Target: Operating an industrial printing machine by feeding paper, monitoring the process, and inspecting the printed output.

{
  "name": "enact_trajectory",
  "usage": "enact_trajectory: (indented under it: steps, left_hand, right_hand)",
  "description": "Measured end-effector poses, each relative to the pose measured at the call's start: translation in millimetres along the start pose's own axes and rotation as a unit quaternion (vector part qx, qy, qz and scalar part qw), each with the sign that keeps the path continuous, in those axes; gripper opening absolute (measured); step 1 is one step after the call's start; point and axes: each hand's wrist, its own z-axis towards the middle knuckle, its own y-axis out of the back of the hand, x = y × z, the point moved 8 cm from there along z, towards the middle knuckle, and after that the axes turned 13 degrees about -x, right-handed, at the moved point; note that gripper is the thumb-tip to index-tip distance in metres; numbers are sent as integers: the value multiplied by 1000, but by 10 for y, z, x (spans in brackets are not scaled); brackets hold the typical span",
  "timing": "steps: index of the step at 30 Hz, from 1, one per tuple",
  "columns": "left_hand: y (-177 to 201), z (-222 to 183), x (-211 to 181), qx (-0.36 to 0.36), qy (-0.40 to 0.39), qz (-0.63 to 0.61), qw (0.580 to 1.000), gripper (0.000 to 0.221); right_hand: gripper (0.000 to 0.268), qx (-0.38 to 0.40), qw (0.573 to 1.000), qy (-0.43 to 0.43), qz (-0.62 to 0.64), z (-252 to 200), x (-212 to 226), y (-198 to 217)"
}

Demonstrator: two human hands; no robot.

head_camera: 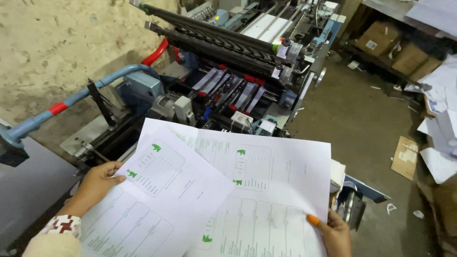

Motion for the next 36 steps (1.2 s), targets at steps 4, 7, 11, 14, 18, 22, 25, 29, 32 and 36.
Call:
enact_trajectory:
  steps: [4, 7, 11, 14, 18, 22, 25, 29, 32, 36]
  left_hand:
    - [-216, -17, 69, 15, 17, 63, 998, 23]
    - [-365, -17, 210, 36, 30, 75, 996, 24]
    - [-435, -211, 88, 64, 89, 81, 991, 23]
    - [-471, -150, 258, 58, 88, 97, 990, 18]
    - [-372, -263, 103, 42, 99, 120, 987, 20]
    - [-120, -370, -187, 31, 80, 91, 992, 21]
    - [45, -227, -93, 1, 68, 66, 995, 19]
    - [61, -75, -147, -21, -30, -43, 998, 17]
    - [-179, 138, 69, -28, -16, -138, 990, 18]
    - [-556, 194, 222, -11, 57, -163, 985, 19]
  right_hand:
    - [33, -20, 996, -37, -79, -216, -54, 9]
    - [32, -12, 996, -47, -70, -131, -239, 44]
    - [38, -18, 994, -78, -74, -165, -369, 70]
    - [39, -21, 993, -69, -91, -96, -473, 103]
    - [37, -16, 995, -52, -87, -84, -532, 111]
    - [41, -28, 993, -64, -93, -90, -581, 123]
    - [42, -20, 996, -45, -69, -113, -561, 97]
    - [45, -35, 992, -63, -99, -175, -550, 101]
    - [41, -36, 992, -67, -97, -303, -425, 20]
    - [34, -53, 990, -79, -108, -470, -272, -31]
